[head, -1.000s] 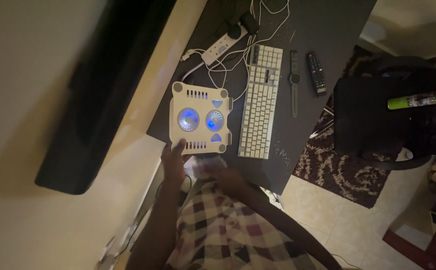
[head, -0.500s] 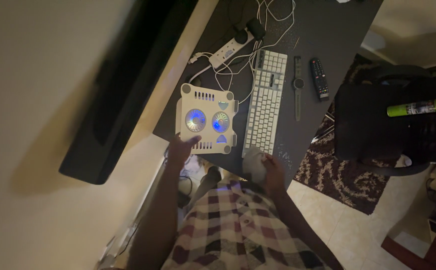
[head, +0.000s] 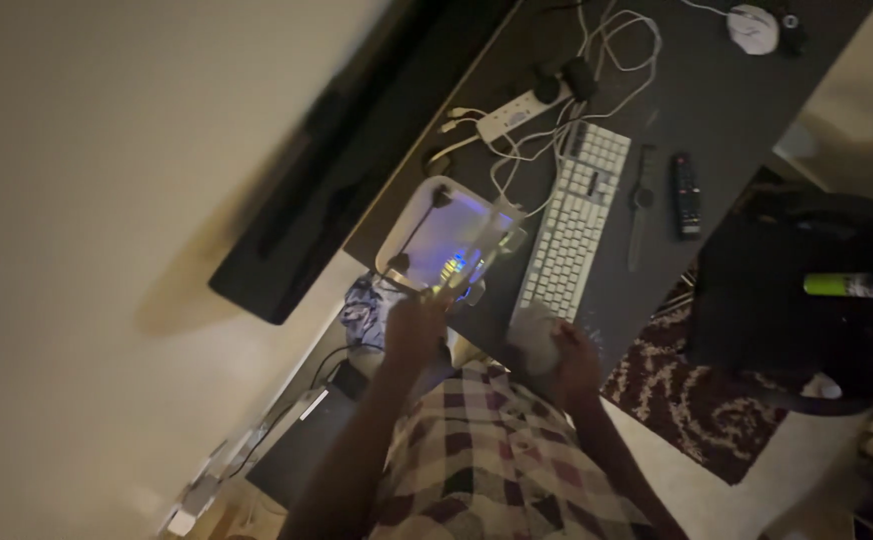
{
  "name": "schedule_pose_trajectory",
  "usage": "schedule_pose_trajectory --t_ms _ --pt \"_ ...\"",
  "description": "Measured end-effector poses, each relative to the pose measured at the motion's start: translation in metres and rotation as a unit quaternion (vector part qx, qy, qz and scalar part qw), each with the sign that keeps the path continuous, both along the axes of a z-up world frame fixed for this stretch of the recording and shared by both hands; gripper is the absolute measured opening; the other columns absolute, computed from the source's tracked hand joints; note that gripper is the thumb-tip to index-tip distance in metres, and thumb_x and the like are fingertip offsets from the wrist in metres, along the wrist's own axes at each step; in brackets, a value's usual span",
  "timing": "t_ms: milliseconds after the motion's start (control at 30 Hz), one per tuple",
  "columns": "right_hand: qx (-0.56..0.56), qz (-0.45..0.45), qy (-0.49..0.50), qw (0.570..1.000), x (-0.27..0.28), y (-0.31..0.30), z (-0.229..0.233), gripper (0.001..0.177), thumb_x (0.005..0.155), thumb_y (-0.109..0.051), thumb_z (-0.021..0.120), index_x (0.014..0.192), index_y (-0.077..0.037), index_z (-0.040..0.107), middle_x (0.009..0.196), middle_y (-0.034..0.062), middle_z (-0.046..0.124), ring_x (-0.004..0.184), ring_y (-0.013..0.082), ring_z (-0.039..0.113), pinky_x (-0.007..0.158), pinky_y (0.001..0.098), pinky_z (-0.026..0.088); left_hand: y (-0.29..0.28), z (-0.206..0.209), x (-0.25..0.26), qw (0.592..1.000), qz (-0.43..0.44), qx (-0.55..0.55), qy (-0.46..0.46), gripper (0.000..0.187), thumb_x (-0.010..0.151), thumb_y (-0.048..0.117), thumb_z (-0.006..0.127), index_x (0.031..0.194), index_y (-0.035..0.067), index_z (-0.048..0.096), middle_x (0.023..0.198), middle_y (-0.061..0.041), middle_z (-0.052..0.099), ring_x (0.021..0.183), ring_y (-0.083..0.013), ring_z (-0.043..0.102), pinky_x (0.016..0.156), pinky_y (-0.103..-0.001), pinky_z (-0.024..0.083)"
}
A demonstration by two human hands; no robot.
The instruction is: Cleaning a desk and electronic equipment using a cloth.
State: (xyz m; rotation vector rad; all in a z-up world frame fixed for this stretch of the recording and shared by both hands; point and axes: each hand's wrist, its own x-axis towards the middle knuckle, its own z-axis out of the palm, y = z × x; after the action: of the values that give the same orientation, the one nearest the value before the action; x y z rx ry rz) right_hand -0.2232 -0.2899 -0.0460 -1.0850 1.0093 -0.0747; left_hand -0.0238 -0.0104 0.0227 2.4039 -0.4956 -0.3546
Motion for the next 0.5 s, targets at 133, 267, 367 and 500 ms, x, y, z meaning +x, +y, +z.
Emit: schedule_pose_trajectory --t_ms 133,267,367,500 --pt "0.045 -0.012 -0.064 0.997 -0.001 -0.026 0.009 0.027 0.106 -0.017 0.066 0.128 -0.003 0.064 0.118 0.0063 0.066 0.107 0.0197 0.065 0.088 0.0373 0.057 0.011 0.042 -0.019 1.0 -0.007 -0.001 0.025 0.029 0.102 0.03 0.062 0.09 0.007 0.073 0.078 -0.018 0.07 0.067 -0.0373 0.068 0.059 -0.05 0.053" --pt "0.265 -0.049 -0.216 0.938 0.042 -0.041 0.083 0.032 0.109 -0.021 0.064 0.136 -0.005 0.063 0.125 0.0136 0.067 0.111 0.0266 0.068 0.088 0.0427 0.06 0.019 0.049 -0.038 0.998 -0.06 0.011 -0.032 0.024 0.101 0.029 0.064 0.099 0.007 0.074 0.075 -0.018 0.069 0.058 -0.0352 0.066 0.049 -0.046 0.052" --pt "0.154 -0.025 -0.214 0.964 0.089 -0.051 0.128 0.037 0.101 -0.02 0.063 0.136 -0.008 0.063 0.123 0.0119 0.071 0.099 0.0244 0.071 0.073 0.0376 0.06 0.021 0.053 -0.042 1.0 -0.018 -0.02 0.011 0.029 0.098 0.034 0.068 0.093 0.005 0.07 0.072 -0.019 0.068 0.058 -0.0368 0.066 0.05 -0.045 0.052" --pt "0.012 0.038 -0.21 0.977 0.146 -0.065 0.116 0.043 0.1 -0.004 0.063 0.142 -0.005 0.056 0.135 0.0006 0.064 0.12 0.014 0.066 0.1 0.0305 0.056 0.016 0.079 -0.036 0.99 0.035 -0.08 0.107 0.028 0.094 0.033 0.071 0.092 0.005 0.071 0.068 -0.019 0.066 0.057 -0.0371 0.066 0.05 -0.045 0.052"
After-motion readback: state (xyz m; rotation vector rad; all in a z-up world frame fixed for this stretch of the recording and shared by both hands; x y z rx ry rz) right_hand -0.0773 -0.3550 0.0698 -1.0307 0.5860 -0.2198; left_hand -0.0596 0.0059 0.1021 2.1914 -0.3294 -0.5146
